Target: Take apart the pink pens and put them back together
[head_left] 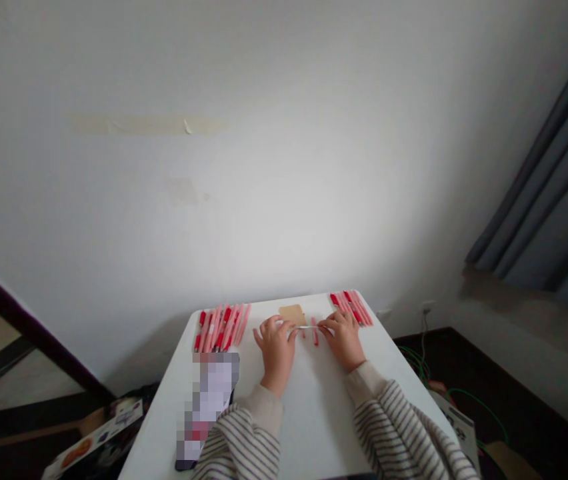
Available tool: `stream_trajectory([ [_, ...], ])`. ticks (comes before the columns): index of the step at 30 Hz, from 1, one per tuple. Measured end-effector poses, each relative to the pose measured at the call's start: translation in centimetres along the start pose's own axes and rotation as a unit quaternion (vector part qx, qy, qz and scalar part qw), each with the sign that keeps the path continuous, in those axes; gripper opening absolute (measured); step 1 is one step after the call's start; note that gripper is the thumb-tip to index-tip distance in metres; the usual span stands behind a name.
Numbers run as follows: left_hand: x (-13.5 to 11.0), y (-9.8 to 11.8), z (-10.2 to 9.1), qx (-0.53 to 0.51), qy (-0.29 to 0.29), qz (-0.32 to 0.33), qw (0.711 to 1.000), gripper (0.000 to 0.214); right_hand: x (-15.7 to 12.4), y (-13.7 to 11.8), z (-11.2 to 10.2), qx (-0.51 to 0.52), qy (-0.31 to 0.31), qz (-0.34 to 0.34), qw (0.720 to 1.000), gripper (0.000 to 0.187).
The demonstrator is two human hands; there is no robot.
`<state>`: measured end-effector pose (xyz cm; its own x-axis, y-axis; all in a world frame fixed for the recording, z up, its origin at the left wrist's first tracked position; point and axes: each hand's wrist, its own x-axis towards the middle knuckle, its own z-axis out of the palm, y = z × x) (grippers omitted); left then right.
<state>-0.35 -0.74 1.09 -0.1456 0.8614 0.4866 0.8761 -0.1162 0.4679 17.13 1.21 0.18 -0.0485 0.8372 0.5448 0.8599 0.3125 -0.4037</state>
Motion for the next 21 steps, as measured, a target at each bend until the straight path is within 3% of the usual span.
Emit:
stream_trajectory([
  [21,0.11,-0.19,-0.59,0.092,0.006,-0.038,0.995,0.012,0.05,0.29,0.07,-0.003,0.010,0.008,1.000,0.015],
])
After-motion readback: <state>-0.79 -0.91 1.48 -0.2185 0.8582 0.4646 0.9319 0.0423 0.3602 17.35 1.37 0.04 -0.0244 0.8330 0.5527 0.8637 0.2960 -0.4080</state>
